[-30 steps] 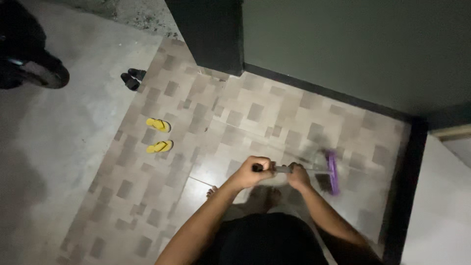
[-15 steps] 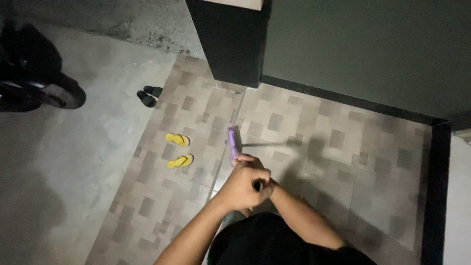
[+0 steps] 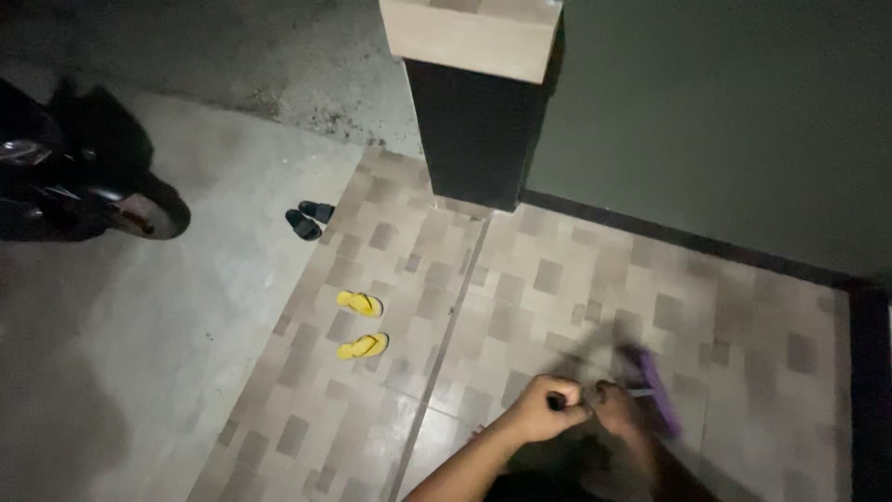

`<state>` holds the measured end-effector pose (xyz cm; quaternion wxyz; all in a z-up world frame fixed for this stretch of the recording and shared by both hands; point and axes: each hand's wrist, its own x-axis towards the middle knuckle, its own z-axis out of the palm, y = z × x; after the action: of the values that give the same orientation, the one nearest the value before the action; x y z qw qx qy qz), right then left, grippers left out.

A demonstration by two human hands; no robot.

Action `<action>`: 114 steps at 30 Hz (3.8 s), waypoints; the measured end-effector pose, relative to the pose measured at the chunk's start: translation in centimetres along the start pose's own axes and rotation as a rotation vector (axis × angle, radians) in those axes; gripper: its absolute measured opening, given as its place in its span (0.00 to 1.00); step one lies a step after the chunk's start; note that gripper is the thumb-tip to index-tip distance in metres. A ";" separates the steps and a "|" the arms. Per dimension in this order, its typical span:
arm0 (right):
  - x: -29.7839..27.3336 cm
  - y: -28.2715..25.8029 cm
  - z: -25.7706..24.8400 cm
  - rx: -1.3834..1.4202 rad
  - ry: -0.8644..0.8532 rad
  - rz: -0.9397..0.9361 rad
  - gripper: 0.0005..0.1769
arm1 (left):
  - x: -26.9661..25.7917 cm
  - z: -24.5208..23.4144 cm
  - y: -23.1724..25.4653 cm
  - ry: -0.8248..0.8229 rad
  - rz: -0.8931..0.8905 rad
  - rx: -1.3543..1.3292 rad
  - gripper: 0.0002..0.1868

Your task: The person sweeps a tiled floor using a purple broom, moving it across the surface and around the edges of a hallway.

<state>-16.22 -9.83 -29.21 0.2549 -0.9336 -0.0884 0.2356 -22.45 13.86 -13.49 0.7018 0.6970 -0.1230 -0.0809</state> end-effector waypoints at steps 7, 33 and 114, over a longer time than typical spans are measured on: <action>1.0 -2.1 4.3 -0.131 0.022 0.061 0.24 | -0.1 0.2 2.2 0.039 -0.004 0.043 0.16; -7.9 28.4 -11.6 -0.006 0.118 0.288 0.25 | 14.3 23.9 1.2 -0.347 -0.030 -0.072 0.22; 25.9 26.9 -34.8 0.914 -0.122 -0.817 0.12 | 49.9 26.8 20.2 -0.041 0.097 0.256 0.19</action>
<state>24.46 -40.52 -26.90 0.6934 -0.6056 -0.3434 0.1859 16.50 -25.70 9.60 0.6076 0.7723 -0.1801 -0.0444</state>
